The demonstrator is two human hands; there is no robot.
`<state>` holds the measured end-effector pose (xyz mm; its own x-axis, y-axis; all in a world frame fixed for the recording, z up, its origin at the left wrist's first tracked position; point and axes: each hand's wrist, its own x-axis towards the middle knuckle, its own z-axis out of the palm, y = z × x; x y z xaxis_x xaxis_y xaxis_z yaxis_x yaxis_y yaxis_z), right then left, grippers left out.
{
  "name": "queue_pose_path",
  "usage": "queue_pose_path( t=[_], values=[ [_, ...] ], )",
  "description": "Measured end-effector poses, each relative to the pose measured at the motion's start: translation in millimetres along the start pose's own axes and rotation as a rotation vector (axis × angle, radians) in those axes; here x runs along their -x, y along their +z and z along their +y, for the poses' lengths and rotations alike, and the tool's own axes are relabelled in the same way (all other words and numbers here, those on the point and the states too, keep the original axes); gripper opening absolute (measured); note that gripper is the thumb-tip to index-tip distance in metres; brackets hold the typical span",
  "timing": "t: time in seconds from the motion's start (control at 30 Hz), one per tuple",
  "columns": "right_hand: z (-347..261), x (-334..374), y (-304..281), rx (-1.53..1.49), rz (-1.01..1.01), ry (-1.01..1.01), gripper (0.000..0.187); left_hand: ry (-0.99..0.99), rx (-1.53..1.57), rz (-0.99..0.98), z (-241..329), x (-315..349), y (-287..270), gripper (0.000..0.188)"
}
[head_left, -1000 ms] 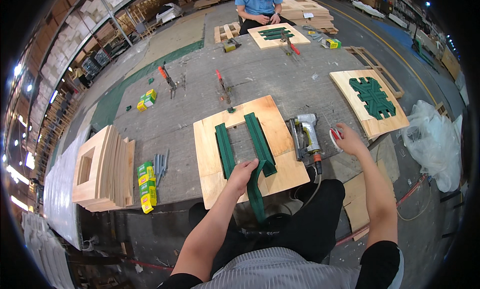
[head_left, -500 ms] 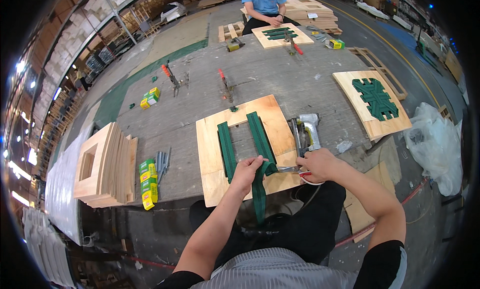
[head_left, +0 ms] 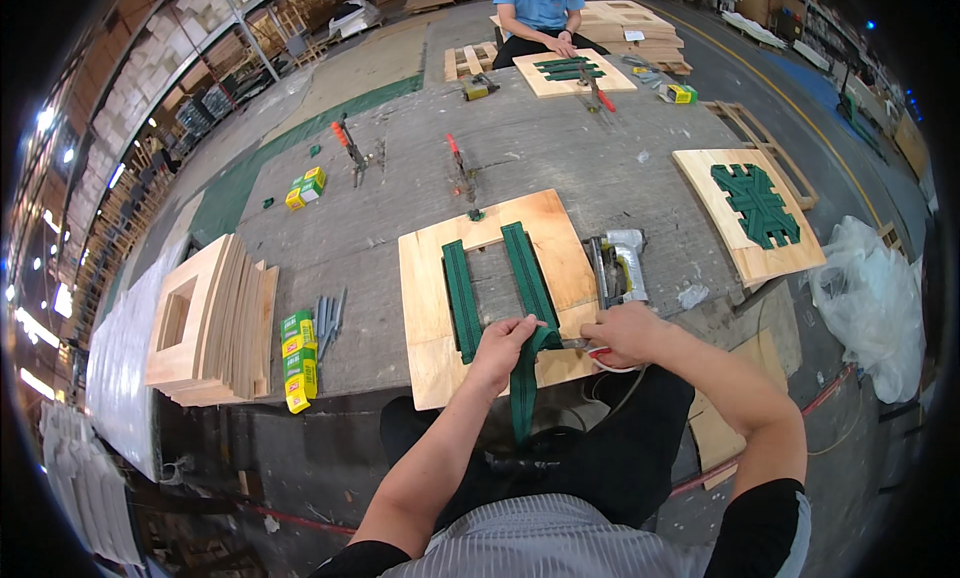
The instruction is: The person sits on the floor and attaches green plastic strips to a square wooden board using a pneumatic nail gun. They fold the strips into a pattern and secure them with nails, then switch to a new board with a square cutout and continue attaching strips along the edges.
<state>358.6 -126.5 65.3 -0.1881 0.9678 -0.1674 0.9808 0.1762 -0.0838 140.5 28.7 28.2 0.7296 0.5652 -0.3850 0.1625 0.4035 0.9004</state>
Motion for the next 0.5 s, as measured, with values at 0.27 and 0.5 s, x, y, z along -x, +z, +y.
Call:
queue_pose_path(
  t=[0.27, 0.5],
  values=[
    [-9.8, 6.9, 12.7, -0.271, 0.159, 0.141, 0.040, 0.149, 0.117, 0.078, -2.9, 19.3, -19.9, 0.030],
    [41.8, 45.0, 50.5, -0.307, 0.798, 0.998, 0.046, 0.275, 0.135, 0.211, 0.9, 68.2, -43.2, 0.023]
  ],
)
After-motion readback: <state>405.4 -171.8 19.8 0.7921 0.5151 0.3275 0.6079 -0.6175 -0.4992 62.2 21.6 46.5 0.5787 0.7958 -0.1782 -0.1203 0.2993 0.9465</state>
